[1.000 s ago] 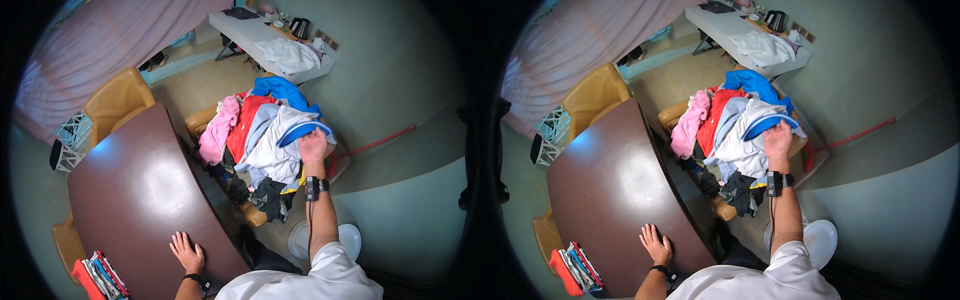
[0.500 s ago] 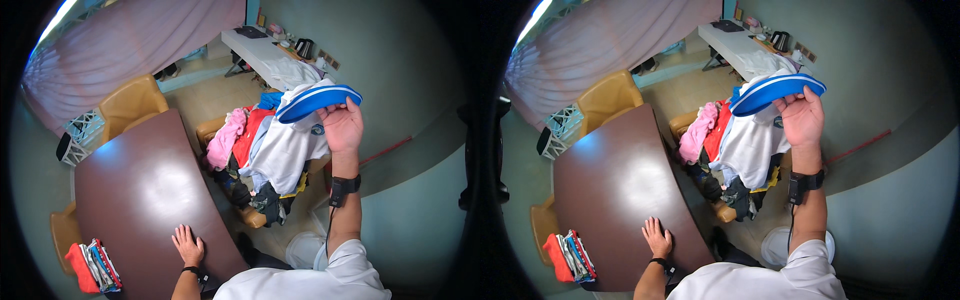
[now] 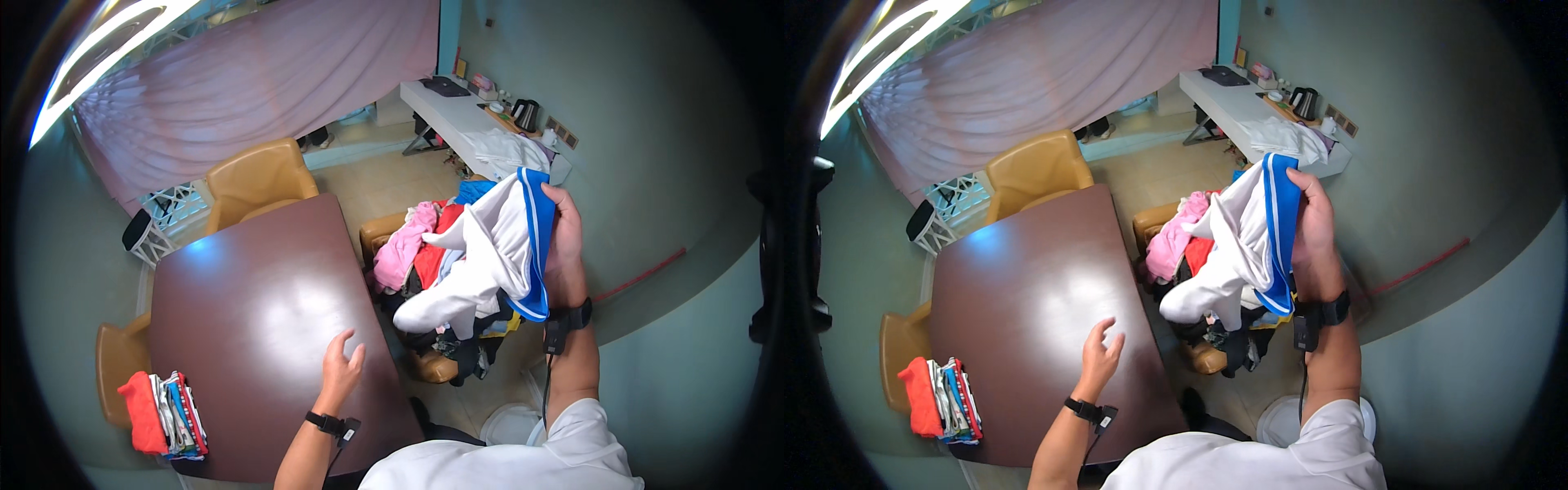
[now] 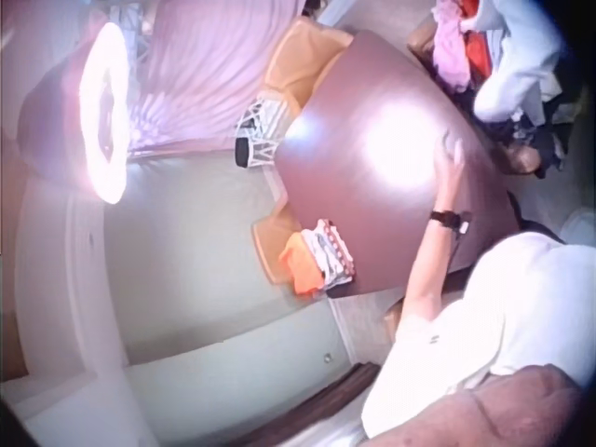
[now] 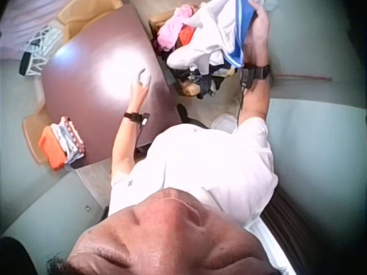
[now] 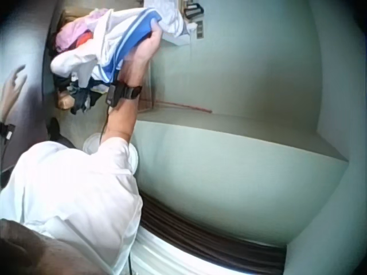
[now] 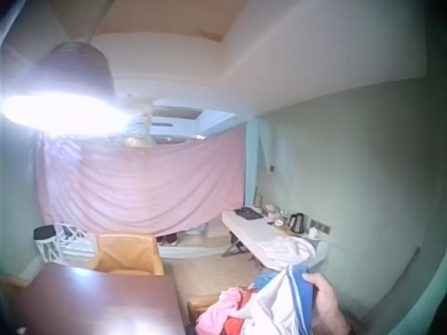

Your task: The person folds several pieces of clothing on a brown table, including patterned pants, a red shirt, and a white polo shirt. Each item is smoothed, folded into a compact rectangle, and placed on a growing stack on the left side of the table.

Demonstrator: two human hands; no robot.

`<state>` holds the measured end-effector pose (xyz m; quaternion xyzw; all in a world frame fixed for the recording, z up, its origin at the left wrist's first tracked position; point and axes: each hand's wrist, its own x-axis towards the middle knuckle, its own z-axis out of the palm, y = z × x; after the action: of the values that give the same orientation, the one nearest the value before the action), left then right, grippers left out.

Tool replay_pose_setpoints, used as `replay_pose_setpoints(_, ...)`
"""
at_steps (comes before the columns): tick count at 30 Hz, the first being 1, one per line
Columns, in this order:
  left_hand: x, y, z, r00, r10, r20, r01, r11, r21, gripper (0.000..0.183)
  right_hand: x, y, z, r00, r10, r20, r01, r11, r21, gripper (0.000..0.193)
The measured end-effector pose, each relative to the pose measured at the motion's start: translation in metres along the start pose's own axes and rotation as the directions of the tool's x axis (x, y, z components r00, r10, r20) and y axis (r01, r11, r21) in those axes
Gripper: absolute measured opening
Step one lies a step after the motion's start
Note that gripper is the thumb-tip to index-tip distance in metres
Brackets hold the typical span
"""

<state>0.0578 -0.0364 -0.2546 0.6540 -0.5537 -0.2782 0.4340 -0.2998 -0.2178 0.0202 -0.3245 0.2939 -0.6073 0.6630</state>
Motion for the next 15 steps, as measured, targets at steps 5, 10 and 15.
replay_pose_setpoints(5,0.034,0.121,-0.014,0.902,0.416,-0.119,-0.424,0.904,-0.057,0.053,-0.009,0.014,0.022,0.995,0.103,0.013,-0.103,0.994,-0.034,0.033)
replay_pose_setpoints(10,0.05,0.2,-0.014,0.713,0.693,-0.104,-0.691,0.72,0.066,0.07,-0.021,0.022,0.022,0.976,0.166,0.14,-0.162,0.986,-0.037,0.036)
replay_pose_setpoints(15,0.052,0.206,0.0,0.657,0.749,0.09,-0.753,0.644,0.138,0.043,-0.035,0.028,0.025,0.991,0.023,0.13,-0.014,0.997,-0.07,0.028)
